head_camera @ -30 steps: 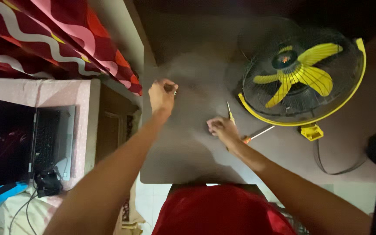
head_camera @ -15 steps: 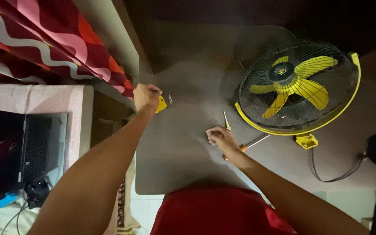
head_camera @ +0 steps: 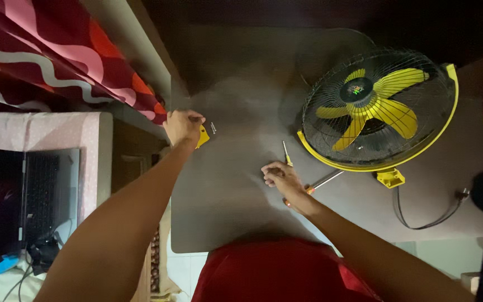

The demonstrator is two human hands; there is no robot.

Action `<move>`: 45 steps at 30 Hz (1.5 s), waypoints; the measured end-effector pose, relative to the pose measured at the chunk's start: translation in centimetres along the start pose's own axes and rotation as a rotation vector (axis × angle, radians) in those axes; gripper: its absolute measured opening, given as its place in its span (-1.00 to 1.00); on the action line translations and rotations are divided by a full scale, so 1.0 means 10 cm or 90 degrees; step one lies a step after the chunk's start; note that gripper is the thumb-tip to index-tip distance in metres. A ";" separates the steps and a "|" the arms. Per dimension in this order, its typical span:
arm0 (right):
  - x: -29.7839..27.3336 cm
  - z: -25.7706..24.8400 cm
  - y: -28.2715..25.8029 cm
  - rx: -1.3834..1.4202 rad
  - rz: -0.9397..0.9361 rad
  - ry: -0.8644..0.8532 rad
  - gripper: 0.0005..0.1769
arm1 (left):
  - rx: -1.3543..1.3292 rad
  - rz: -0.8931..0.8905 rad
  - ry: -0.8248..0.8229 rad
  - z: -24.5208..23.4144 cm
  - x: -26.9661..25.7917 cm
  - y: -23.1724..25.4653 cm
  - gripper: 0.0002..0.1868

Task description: The person handles small yellow plastic parts and screws on a table, then uses a screwdriver to work on the front grille of a yellow-bladed electric fan. The person repeatedly turns the screwdriver on the fan's grille attachment points while holding the fan steady.

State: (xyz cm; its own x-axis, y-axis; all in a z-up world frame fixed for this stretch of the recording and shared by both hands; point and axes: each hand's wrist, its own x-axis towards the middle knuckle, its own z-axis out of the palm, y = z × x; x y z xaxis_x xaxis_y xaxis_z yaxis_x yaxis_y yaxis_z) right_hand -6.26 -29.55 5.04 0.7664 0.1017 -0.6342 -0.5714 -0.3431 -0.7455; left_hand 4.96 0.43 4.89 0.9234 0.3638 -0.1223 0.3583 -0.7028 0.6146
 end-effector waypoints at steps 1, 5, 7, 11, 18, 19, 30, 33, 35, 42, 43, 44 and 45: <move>0.01 0.00 0.03 0.001 -0.005 -0.001 -0.74 | 0.011 -0.012 -0.010 0.00 0.00 0.01 -0.90; 0.08 -0.02 0.16 0.020 -0.021 -0.006 -0.73 | -0.013 -0.019 0.012 0.00 -0.05 -0.03 -0.95; 0.12 -0.02 0.23 0.031 -0.030 -0.004 -0.74 | -0.033 0.006 0.069 0.00 -0.12 -0.07 -0.94; 0.20 0.00 0.30 0.035 -0.028 0.012 -0.75 | -0.102 0.083 0.130 -0.12 -0.38 -0.14 -0.90; -0.11 0.00 -0.08 -0.059 0.014 -0.002 -0.77 | -0.130 0.100 0.183 -0.33 -1.12 0.13 -0.85; -0.20 -0.03 -0.14 -0.059 0.019 0.005 -0.78 | -0.137 0.101 0.179 -0.34 -1.24 0.20 -0.83; -0.61 -0.73 0.20 0.111 -0.202 0.230 -0.70 | -0.164 0.137 -0.041 -0.12 -2.03 0.80 -0.89; -0.85 -1.02 0.36 0.072 -0.159 0.339 -0.67 | -0.176 0.185 -0.066 0.01 -2.18 0.93 -0.90; -1.03 -1.21 0.45 0.035 -0.151 0.406 -0.65 | -0.158 0.183 -0.108 0.10 -2.26 1.03 -0.90; -1.26 -2.16 0.82 -0.264 -0.115 0.633 -0.45 | -0.162 0.176 -0.214 0.45 -2.56 1.39 -0.89; -1.20 -2.33 0.85 -0.344 -0.142 0.624 -0.41 | -0.179 0.194 -0.210 0.50 -2.60 1.45 -0.89; -1.14 -2.50 0.87 -0.424 -0.169 0.614 -0.37 | -0.196 0.211 -0.206 0.54 -2.64 1.51 -0.89; -1.08 -2.61 0.90 -0.504 -0.197 0.598 -0.33 | -0.198 0.201 -0.206 0.58 -2.69 1.56 -0.89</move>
State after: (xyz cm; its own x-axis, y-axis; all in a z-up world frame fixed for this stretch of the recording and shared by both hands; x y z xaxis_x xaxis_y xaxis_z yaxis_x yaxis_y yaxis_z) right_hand -12.06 -58.08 10.48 0.9342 -0.3107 0.1751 -0.2488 -0.9196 -0.3041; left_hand -13.49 -23.91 13.23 0.9923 -0.0759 -0.0979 0.0449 -0.5159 0.8554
